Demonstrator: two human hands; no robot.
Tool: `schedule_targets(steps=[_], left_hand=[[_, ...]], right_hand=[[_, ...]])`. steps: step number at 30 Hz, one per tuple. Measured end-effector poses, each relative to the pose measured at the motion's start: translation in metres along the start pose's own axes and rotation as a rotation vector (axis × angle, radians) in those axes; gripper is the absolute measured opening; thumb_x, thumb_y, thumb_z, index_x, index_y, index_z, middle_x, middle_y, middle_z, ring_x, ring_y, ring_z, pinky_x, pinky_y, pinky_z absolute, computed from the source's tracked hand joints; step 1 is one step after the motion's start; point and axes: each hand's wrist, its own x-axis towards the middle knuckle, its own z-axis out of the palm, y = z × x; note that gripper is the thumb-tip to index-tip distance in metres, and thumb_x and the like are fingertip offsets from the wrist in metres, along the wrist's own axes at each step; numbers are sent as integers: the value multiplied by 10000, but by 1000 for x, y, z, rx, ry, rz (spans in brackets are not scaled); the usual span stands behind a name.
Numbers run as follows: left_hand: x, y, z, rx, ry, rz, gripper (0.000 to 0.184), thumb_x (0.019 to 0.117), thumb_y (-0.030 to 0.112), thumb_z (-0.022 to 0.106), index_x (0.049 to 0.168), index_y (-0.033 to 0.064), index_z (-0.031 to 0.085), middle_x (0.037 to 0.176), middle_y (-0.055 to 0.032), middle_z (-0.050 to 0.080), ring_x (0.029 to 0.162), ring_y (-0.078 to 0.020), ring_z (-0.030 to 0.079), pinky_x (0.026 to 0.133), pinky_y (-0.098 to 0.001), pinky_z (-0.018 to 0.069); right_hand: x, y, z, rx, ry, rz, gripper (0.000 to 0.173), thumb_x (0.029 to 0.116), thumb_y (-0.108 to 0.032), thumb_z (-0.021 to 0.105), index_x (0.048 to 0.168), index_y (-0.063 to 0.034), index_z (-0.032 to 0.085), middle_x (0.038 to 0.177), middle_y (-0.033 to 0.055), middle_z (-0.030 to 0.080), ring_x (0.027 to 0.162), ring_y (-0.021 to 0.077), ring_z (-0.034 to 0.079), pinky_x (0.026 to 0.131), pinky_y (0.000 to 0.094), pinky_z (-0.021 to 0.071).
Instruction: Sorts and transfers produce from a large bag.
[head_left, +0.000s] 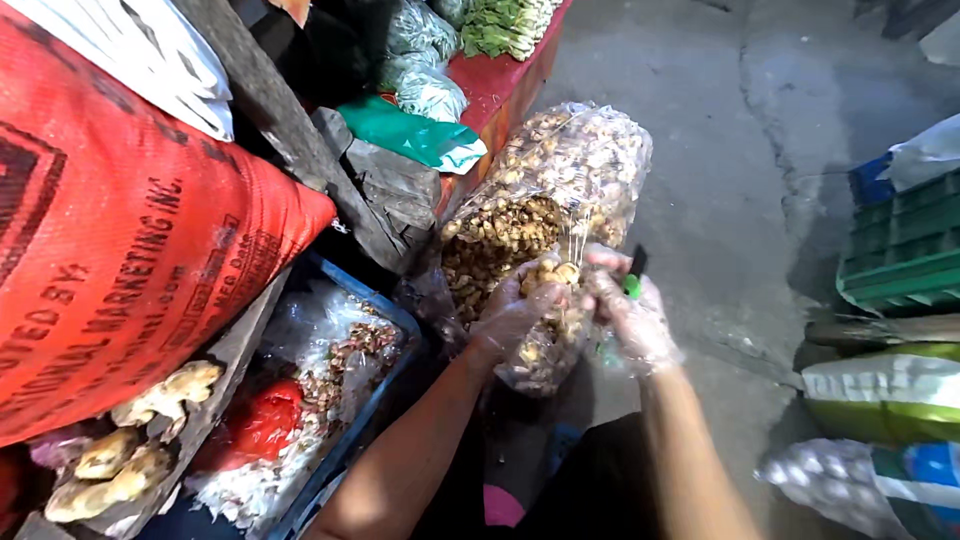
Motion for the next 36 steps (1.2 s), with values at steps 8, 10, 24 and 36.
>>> schedule_targets(steps=[8, 10, 24, 36], left_hand=[[-7, 1, 5, -234, -46, -117, 272, 998, 45, 579, 1263, 13, 523, 954, -59, 664, 823, -112, 671, 766, -279, 587], [-6, 4, 6, -378, -54, -233, 311, 1061, 125, 499, 1360, 47, 460, 1033, -73, 631, 883, -148, 665, 801, -308, 587], [-1, -11, 2, -401, -141, -210, 330, 1114, 265, 351, 1319, 144, 579, 878, 27, 567, 625, -34, 493, 554, -163, 430], [-5, -7, 2, -367, -116, -153, 312, 1107, 198, 350, 1237, 93, 613, 815, 31, 547, 589, -20, 469, 527, -149, 408]], right_hand=[[-57, 17, -24, -194, 110, -113, 371, 1051, -163, 374, 1335, 35, 505, 896, -29, 586, 675, -31, 514, 617, 148, 457], [-67, 18, -13, -109, 103, -276, 346, 1037, -110, 375, 1312, 67, 490, 972, -32, 604, 734, -52, 533, 652, 133, 468], [-62, 8, 38, -122, 56, -210, 252, 1057, -95, 376, 1121, 43, 577, 708, -70, 539, 581, -36, 515, 563, 148, 473], [-49, 2, 42, -364, 49, -126, 246, 1064, -150, 440, 1037, 2, 631, 689, -35, 524, 598, 1, 505, 598, 198, 457]])
